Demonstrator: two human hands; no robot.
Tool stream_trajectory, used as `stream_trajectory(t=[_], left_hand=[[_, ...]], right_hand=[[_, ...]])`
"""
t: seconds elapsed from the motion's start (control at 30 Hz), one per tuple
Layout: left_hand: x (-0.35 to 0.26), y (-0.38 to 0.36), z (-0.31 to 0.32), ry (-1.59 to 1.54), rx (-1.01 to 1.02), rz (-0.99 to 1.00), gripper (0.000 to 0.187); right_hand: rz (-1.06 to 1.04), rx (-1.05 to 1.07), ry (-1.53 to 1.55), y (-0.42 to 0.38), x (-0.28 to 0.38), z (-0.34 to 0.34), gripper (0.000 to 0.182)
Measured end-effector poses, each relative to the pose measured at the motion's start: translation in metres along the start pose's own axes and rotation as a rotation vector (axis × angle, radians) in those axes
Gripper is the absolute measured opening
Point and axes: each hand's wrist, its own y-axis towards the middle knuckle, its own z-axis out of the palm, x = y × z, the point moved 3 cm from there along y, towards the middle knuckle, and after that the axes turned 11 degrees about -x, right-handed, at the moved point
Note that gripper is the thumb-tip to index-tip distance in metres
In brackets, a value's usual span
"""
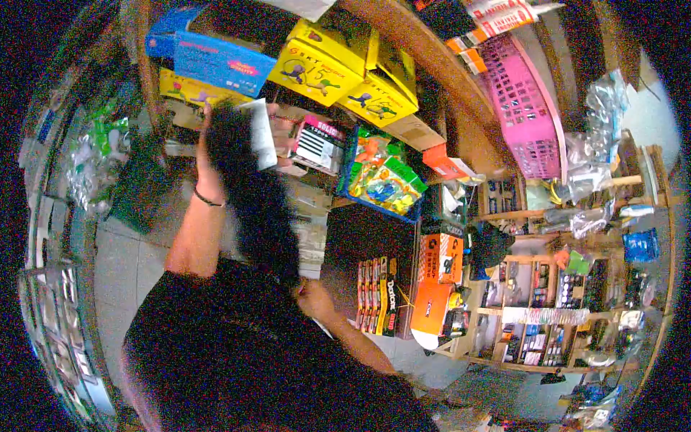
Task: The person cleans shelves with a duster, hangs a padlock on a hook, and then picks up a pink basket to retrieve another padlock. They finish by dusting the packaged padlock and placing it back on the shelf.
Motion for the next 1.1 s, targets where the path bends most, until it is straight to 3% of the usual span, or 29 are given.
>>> stream_trajectory(t=[0.03, 0.07, 0.1, 0.17, 0.2, 0.23, 0.3, 0.37, 0.43, 0.5, 0.57, 0.6, 0.63, 0.7, 0.73, 0.77, 0.83, 0.87, 0.9, 0.97, 1.0, 1.03, 1.1], left_hand=[[0.001, 0.000, -0.002, -0.132, 0.378, -0.245, 0.080], [0.004, 0.003, -0.015, -0.170, 0.311, -0.269, 0.089], [0.002, -0.005, -0.009, -0.113, 0.184, -0.235, 0.085], [-0.002, -0.011, 0.014, -0.022, -0.195, 0.028, 0.081], [0.000, -0.011, 0.016, 0.024, -0.233, 0.066, 0.077], [0.004, -0.010, 0.006, -0.218, 0.022, -0.141, 0.077], [0.003, 0.001, 0.011, -0.100, 0.302, -0.297, 0.078], [-0.006, -0.007, 0.029, -0.091, 0.199, -0.208, 0.080], [-0.017, -0.005, 0.080, 0.101, -0.181, 0.182, 0.082], [-0.025, 0.008, 0.107, 0.060, -0.078, 0.097, 0.085], [-0.026, 0.023, 0.138, 0.147, 0.556, -0.243, 0.086], [-0.028, 0.034, 0.151, 0.144, 0.659, -0.319, 0.088], [-0.029, 0.029, 0.173, 0.186, 0.603, -0.295, 0.089], [-0.021, 0.018, 0.216, 0.436, 0.220, 0.237, 0.082], [-0.016, 0.014, 0.229, 0.379, 0.250, 0.185, 0.071], [-0.011, 0.019, 0.235, 0.401, 0.282, 0.180, 0.071], [0.009, 0.026, 0.244, 0.320, 0.780, -0.273, 0.066], [0.016, 0.028, 0.245, 0.277, 0.758, -0.298, 0.070], [0.023, 0.024, 0.255, 0.340, 0.806, -0.165, 0.072], [0.041, 0.002, 0.292, 0.464, 0.343, 0.146, 0.071], [0.054, 0.002, 0.308, 0.448, 0.367, 0.165, 0.070], [0.066, 0.006, 0.309, 0.469, 0.481, -0.104, 0.065], [0.087, 0.041, 0.328, 0.459, 1.003, -0.400, 0.080]], right_hand=[[0.066, 0.002, 0.153, -0.001, 0.004, 0.004, 0.034], [0.142, -0.022, 0.143, 0.001, 0.005, -0.004, 0.036], [0.214, -0.034, 0.133, 0.008, 0.022, -0.017, 0.039], [0.351, -0.045, 0.112, 0.014, 0.020, -0.019, 0.041], [0.313, -0.015, 0.122, 0.009, 0.018, -0.012, 0.036], [0.316, -0.033, 0.141, 0.005, 0.019, -0.009, 0.036], [-0.019, -0.016, 0.273, 0.006, 0.032, -0.012, 0.030], [0.054, -0.096, 0.039, 0.026, 0.014, -0.021, 0.029], [0.193, -0.190, 0.068, 0.048, 0.046, -0.048, 0.033], [-0.013, -0.254, 0.117, 0.056, 0.037, -0.031, 0.023], [-0.078, -0.131, 0.167, 0.059, 0.078, -0.057, 0.017], [-0.029, -0.119, 0.072, 0.064, 0.084, -0.073, 0.015], [-0.101, -0.271, 0.247, 0.079, 0.073, -0.075, 0.012], [-0.099, -0.486, 0.454, 0.094, 0.061, -0.093, 0.010], [-0.083, -0.360, 0.318, 0.098, 0.064, -0.098, 0.011], [-0.084, -0.257, 0.119, 0.094, 0.068, -0.103, 0.026], [-0.395, -0.382, 0.368, 0.089, 0.080, -0.108, 0.026], [-0.348, -0.379, 0.364, 0.090, 0.079, -0.123, 0.026], [-0.365, -0.411, 0.378, 0.099, 0.068, -0.129, 0.026], [-0.280, -0.608, 0.460, 0.119, 0.037, -0.140, 0.025], [-0.152, -0.440, 0.380, 0.098, 0.062, -0.171, 0.026], [-0.362, -0.527, 0.449, 0.108, 0.049, -0.161, 0.022], [-0.463, -0.514, 0.458, 0.091, 0.064, -0.205, 0.028]])
